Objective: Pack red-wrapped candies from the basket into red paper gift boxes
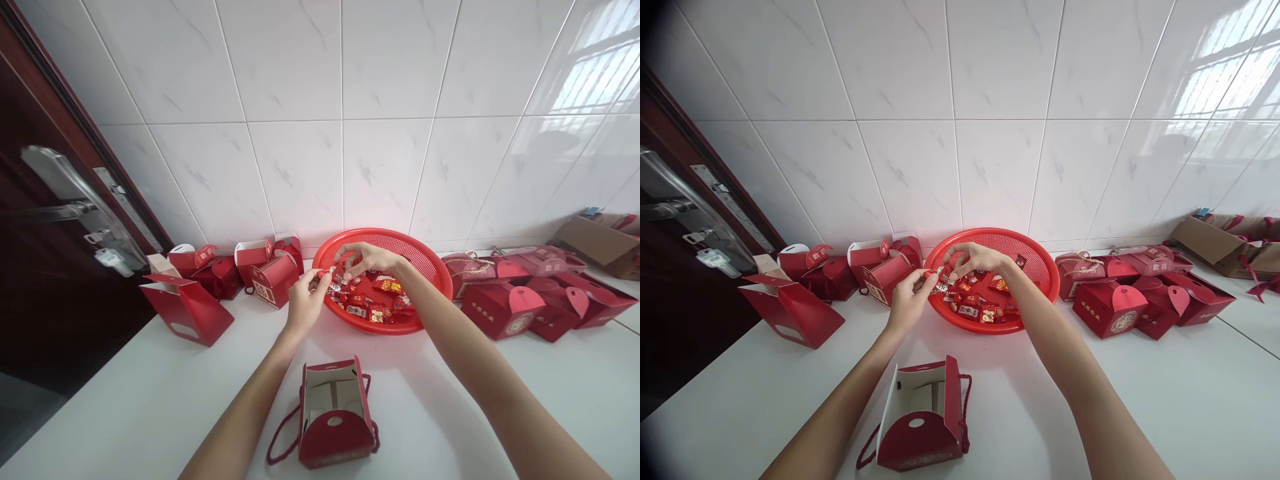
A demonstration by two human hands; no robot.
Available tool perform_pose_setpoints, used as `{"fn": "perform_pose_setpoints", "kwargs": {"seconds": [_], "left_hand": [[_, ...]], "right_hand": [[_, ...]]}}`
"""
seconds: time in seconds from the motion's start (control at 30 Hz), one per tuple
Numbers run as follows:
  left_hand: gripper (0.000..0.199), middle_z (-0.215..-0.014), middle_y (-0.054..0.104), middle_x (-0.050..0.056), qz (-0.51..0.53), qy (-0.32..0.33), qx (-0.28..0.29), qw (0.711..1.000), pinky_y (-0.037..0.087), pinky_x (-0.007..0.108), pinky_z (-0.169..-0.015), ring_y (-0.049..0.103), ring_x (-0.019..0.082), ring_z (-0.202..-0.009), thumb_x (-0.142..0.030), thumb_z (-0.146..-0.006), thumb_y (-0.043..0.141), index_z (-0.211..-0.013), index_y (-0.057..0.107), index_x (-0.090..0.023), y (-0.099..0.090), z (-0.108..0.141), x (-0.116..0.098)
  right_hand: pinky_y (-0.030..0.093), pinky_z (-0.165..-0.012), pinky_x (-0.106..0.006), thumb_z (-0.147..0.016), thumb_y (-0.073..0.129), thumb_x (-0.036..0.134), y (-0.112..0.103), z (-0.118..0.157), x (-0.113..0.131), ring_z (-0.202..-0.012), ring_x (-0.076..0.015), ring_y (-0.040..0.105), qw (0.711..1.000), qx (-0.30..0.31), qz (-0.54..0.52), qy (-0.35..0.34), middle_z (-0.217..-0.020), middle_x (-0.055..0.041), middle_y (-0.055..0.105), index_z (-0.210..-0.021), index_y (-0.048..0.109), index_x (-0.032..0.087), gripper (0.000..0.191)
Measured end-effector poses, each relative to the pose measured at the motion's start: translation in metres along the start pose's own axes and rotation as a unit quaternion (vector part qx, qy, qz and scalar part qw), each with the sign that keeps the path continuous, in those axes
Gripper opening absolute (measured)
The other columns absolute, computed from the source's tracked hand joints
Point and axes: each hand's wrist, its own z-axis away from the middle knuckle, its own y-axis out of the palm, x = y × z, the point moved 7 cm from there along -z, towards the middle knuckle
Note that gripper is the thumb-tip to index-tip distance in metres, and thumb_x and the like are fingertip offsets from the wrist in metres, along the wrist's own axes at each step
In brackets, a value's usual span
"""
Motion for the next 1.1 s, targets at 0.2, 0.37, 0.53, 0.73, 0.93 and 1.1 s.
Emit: {"fn": "perform_pose_setpoints", "kwargs": {"seconds": [0.2,0.37,0.53,0.73,0.93,1.1], "left_hand": [[0.033,-0.072,0.066,0.001,-0.005,0.005,0.013,1.000,0.047,0.027,-0.068,0.062,0.018,-0.070,-0.052,-0.084,0.060,-0.079,0.065,-0.020,0.001,0.000,-0.001],[0.029,-0.068,0.063,-0.001,-0.015,0.010,0.014,1.000,0.044,0.026,-0.066,0.058,0.016,-0.066,-0.048,-0.085,0.059,-0.076,0.062,-0.021,0.000,0.001,-0.004],[0.027,-0.067,0.061,-0.002,-0.019,0.014,0.011,1.000,0.042,0.025,-0.065,0.056,0.015,-0.065,-0.045,-0.086,0.057,-0.075,0.061,-0.021,0.000,0.001,-0.006],[0.028,-0.068,0.064,-0.001,-0.020,0.013,0.010,1.000,0.043,0.026,-0.066,0.059,0.016,-0.067,-0.046,-0.086,0.057,-0.076,0.062,-0.021,0.000,0.001,-0.007],[0.028,-0.068,0.064,-0.001,-0.021,0.013,0.011,1.000,0.043,0.027,-0.066,0.058,0.017,-0.066,-0.046,-0.085,0.057,-0.075,0.062,-0.020,0.000,0.002,-0.007],[0.029,-0.068,0.063,-0.001,-0.020,0.012,0.010,1.000,0.043,0.026,-0.065,0.059,0.017,-0.067,-0.047,-0.085,0.057,-0.073,0.060,-0.021,0.000,0.002,-0.007]], "right_hand": [[0.039,-0.054,-0.022,-0.060,0.093,0.033,0.001,-0.002,0.000,-0.056,-0.0100,0.054,1.000,-0.026,-0.003,-0.007,-0.067,0.0026,0.070,-0.106,0.068,0.017,0.055],[0.040,-0.053,-0.021,-0.057,0.095,0.036,0.000,-0.004,0.002,-0.053,-0.0082,0.052,0.999,-0.038,-0.021,-0.019,-0.065,0.0038,0.069,-0.096,0.068,0.016,0.051],[0.045,-0.051,-0.024,-0.069,0.086,0.057,-0.020,-0.004,-0.005,-0.048,-0.0090,0.054,0.986,-0.162,-0.045,-0.004,-0.071,-0.0027,0.074,-0.077,0.061,0.017,0.047],[0.048,-0.051,-0.024,-0.088,0.070,0.057,-0.039,-0.001,-0.031,-0.049,-0.0117,0.057,0.965,-0.249,-0.008,0.087,-0.058,-0.0080,0.069,-0.058,0.061,0.016,0.052],[0.048,-0.049,-0.026,-0.090,0.069,0.052,-0.041,0.001,-0.048,-0.047,-0.0123,0.055,0.954,-0.248,0.055,0.160,-0.058,-0.0064,0.068,-0.054,0.059,0.018,0.051],[0.043,-0.046,-0.024,-0.077,0.081,0.051,-0.036,-0.002,-0.060,-0.044,-0.0091,0.047,0.950,-0.199,0.131,0.203,-0.052,-0.0025,0.064,-0.054,0.059,0.018,0.047]]}}
